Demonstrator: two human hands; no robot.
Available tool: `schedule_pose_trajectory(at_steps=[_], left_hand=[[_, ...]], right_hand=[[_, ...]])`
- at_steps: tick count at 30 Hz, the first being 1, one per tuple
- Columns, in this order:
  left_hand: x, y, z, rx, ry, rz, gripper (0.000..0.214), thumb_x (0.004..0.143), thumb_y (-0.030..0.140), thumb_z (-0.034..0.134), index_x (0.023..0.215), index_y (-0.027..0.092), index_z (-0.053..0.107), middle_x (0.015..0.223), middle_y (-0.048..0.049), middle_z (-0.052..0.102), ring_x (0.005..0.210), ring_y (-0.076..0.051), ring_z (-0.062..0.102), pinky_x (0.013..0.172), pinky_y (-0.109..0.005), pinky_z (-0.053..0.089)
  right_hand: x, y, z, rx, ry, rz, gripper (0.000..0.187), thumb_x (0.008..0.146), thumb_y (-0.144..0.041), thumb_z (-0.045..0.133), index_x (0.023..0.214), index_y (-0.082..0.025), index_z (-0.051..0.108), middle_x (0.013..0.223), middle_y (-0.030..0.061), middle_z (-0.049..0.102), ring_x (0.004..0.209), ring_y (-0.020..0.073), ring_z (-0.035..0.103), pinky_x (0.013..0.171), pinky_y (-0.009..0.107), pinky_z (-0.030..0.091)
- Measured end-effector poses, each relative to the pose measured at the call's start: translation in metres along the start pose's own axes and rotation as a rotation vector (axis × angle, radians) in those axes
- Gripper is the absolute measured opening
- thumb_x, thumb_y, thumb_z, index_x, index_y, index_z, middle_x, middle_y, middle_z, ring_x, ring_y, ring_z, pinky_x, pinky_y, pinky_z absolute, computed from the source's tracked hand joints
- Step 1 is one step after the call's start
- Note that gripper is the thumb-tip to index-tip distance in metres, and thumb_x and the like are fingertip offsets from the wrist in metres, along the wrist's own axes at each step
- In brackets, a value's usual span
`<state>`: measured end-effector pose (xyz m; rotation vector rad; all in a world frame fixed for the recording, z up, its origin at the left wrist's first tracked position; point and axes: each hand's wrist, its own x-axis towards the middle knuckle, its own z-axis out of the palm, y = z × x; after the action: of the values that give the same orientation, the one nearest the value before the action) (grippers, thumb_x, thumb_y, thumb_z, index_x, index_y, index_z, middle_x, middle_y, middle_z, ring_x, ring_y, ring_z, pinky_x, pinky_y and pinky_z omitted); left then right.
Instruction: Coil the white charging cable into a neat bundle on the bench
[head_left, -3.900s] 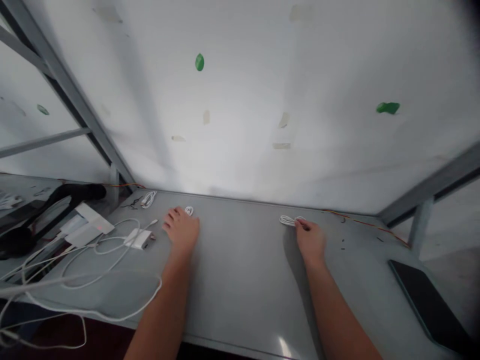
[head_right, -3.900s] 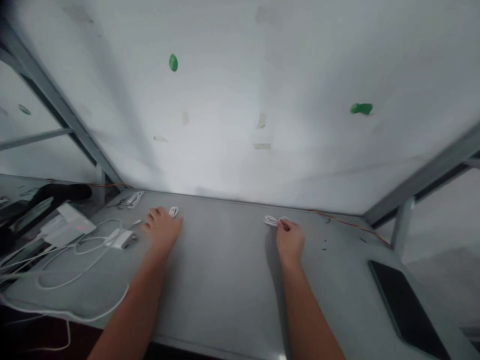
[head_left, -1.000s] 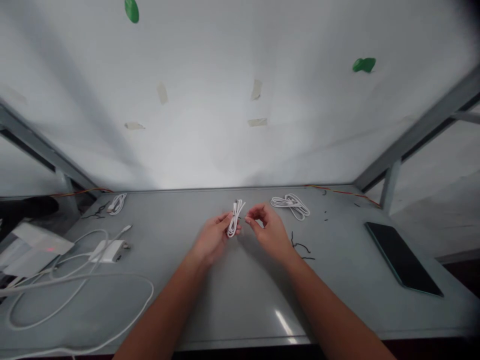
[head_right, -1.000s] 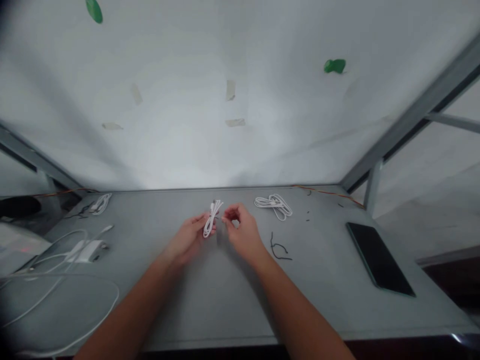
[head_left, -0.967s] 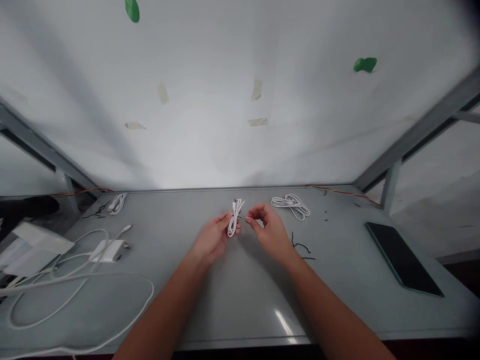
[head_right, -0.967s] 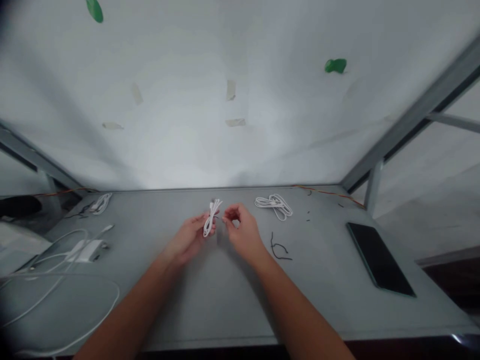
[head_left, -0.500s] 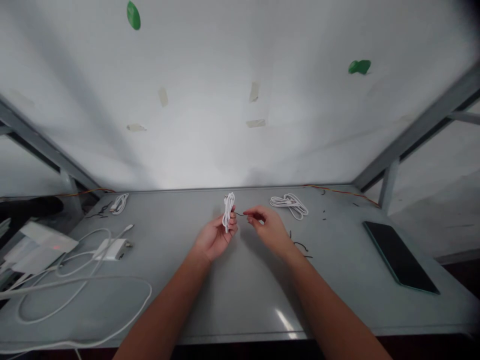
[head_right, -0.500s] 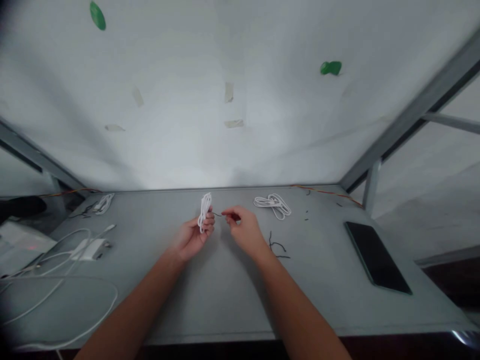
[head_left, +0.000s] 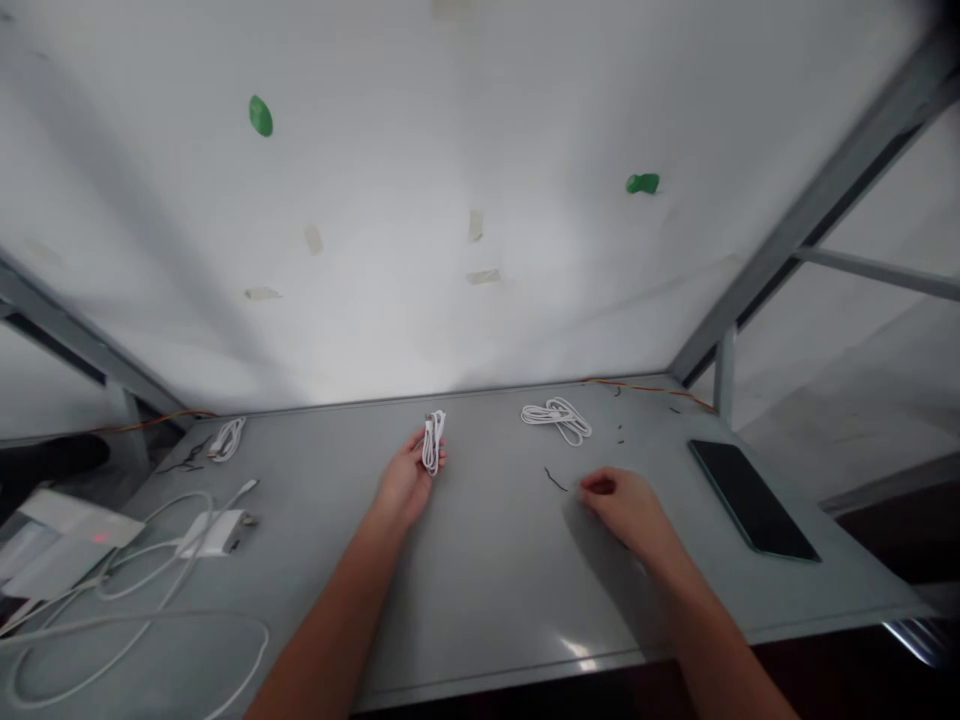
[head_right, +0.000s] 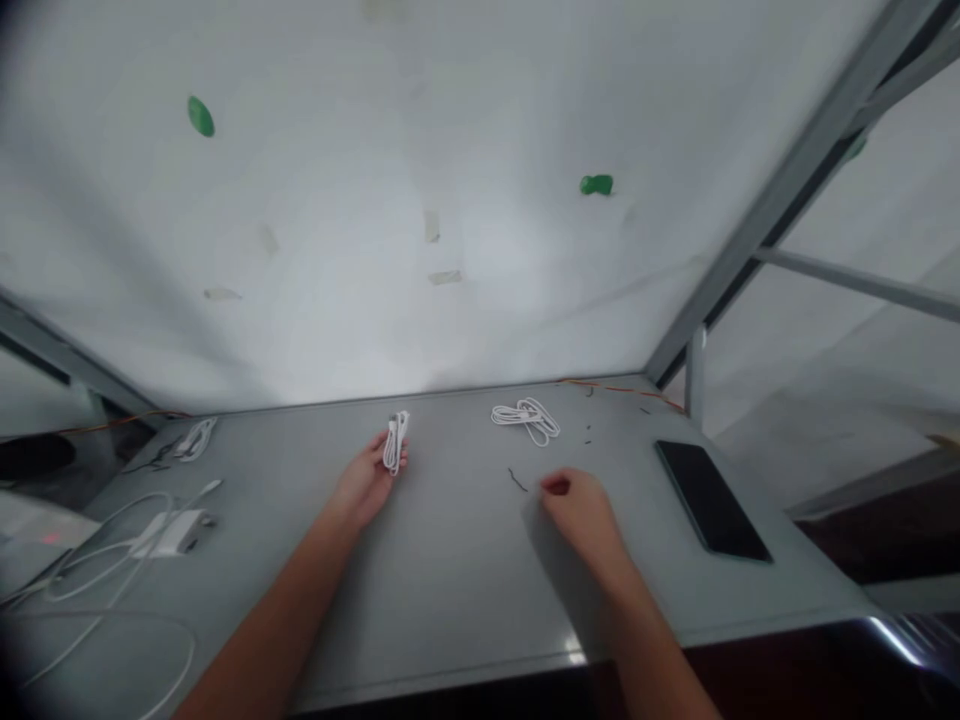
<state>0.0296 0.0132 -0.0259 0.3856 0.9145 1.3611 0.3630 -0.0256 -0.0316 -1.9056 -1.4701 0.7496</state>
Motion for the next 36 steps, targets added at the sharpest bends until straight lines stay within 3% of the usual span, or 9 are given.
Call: schedule_pose_trajectory(at_steps=[3, 5, 10, 12, 16, 22, 26, 29, 36], left_hand=[[-0.003, 0.001, 0.005, 0.081, 0.071, 0.058, 0.02, 0.09, 0.01, 0.063, 0.109, 0.014, 0.069, 0.086, -0.0078, 0.073, 0.063, -0.013, 0.068, 0.063, -0.024, 0.056], [-0.007, 0.002, 0.009, 0.122, 0.077, 0.08, 0.017, 0.091, 0.014, 0.063, 0.107, 0.014, 0.068, 0.086, -0.0078, 0.073, 0.064, -0.014, 0.069, 0.064, -0.025, 0.056], [-0.012, -0.003, 0.013, 0.223, 0.029, 0.148, 0.029, 0.088, 0.025, 0.074, 0.114, 0.016, 0.067, 0.092, -0.0069, 0.074, 0.07, -0.017, 0.072, 0.072, -0.03, 0.058], [-0.013, -0.005, 0.013, 0.293, -0.038, 0.188, 0.041, 0.082, 0.033, 0.083, 0.117, 0.018, 0.068, 0.1, -0.0078, 0.074, 0.076, -0.018, 0.072, 0.074, -0.03, 0.057], [-0.016, -0.007, 0.013, 0.463, -0.115, 0.248, 0.057, 0.072, 0.048, 0.09, 0.119, 0.022, 0.072, 0.111, -0.0087, 0.076, 0.081, -0.019, 0.071, 0.072, -0.027, 0.053], [-0.015, -0.009, 0.013, 0.543, -0.129, 0.27, 0.059, 0.067, 0.056, 0.09, 0.108, 0.018, 0.075, 0.105, -0.0097, 0.077, 0.085, -0.021, 0.072, 0.075, -0.03, 0.052], [-0.008, -0.011, 0.008, 0.512, -0.058, 0.291, 0.056, 0.062, 0.056, 0.092, 0.097, 0.017, 0.074, 0.091, -0.0074, 0.077, 0.083, -0.021, 0.072, 0.076, -0.031, 0.053], [-0.003, -0.009, 0.001, 0.51, -0.006, 0.295, 0.066, 0.059, 0.051, 0.095, 0.109, 0.017, 0.071, 0.08, -0.003, 0.074, 0.075, -0.02, 0.07, 0.073, -0.03, 0.053], [0.004, -0.002, -0.01, 0.515, 0.061, 0.202, 0.057, 0.065, 0.05, 0.092, 0.106, 0.015, 0.072, 0.088, -0.0061, 0.073, 0.073, -0.018, 0.07, 0.066, -0.029, 0.055]], right_hand=[[0.013, -0.015, -0.006, -0.125, 0.159, -0.069, 0.012, 0.065, -0.013, 0.067, 0.067, -0.024, 0.071, 0.072, 0.0081, 0.074, 0.066, 0.0259, 0.066, 0.062, 0.037, 0.047], [0.023, -0.043, 0.005, -0.093, 0.167, -0.175, 0.01, 0.068, -0.015, 0.066, 0.07, -0.024, 0.072, 0.073, 0.0074, 0.074, 0.065, 0.0241, 0.065, 0.063, 0.036, 0.046], [0.029, -0.122, 0.073, 0.293, -0.232, -0.466, 0.008, 0.078, -0.026, 0.067, 0.075, -0.025, 0.074, 0.075, 0.0044, 0.075, 0.07, 0.0232, 0.066, 0.069, 0.037, 0.053], [0.025, -0.135, 0.1, 0.38, -0.274, -0.481, 0.013, 0.084, -0.031, 0.065, 0.082, -0.024, 0.075, 0.081, 0.0045, 0.077, 0.075, 0.0225, 0.069, 0.072, 0.037, 0.055], [0.021, -0.129, 0.132, 0.649, -0.312, -0.336, 0.028, 0.079, -0.044, 0.075, 0.089, -0.018, 0.071, 0.074, 0.0041, 0.073, 0.063, 0.0192, 0.065, 0.06, 0.032, 0.053], [0.027, -0.118, 0.133, 0.921, -0.445, -0.139, 0.045, 0.063, -0.051, 0.09, 0.086, -0.016, 0.07, 0.068, 0.0014, 0.068, 0.055, 0.0141, 0.057, 0.047, 0.025, 0.043], [0.028, -0.117, 0.126, 0.938, -0.475, -0.113, 0.043, 0.058, -0.046, 0.093, 0.071, -0.018, 0.064, 0.061, -0.0017, 0.062, 0.052, 0.012, 0.052, 0.046, 0.025, 0.041], [0.03, -0.114, 0.121, 0.898, -0.43, -0.105, 0.043, 0.058, -0.045, 0.092, 0.066, -0.02, 0.059, 0.057, -0.003, 0.061, 0.049, 0.0114, 0.049, 0.044, 0.025, 0.037], [0.037, -0.108, 0.119, 0.837, -0.385, -0.094, 0.039, 0.063, -0.046, 0.084, 0.077, -0.021, 0.059, 0.066, 0.0004, 0.07, 0.045, 0.0111, 0.048, 0.044, 0.026, 0.036]])
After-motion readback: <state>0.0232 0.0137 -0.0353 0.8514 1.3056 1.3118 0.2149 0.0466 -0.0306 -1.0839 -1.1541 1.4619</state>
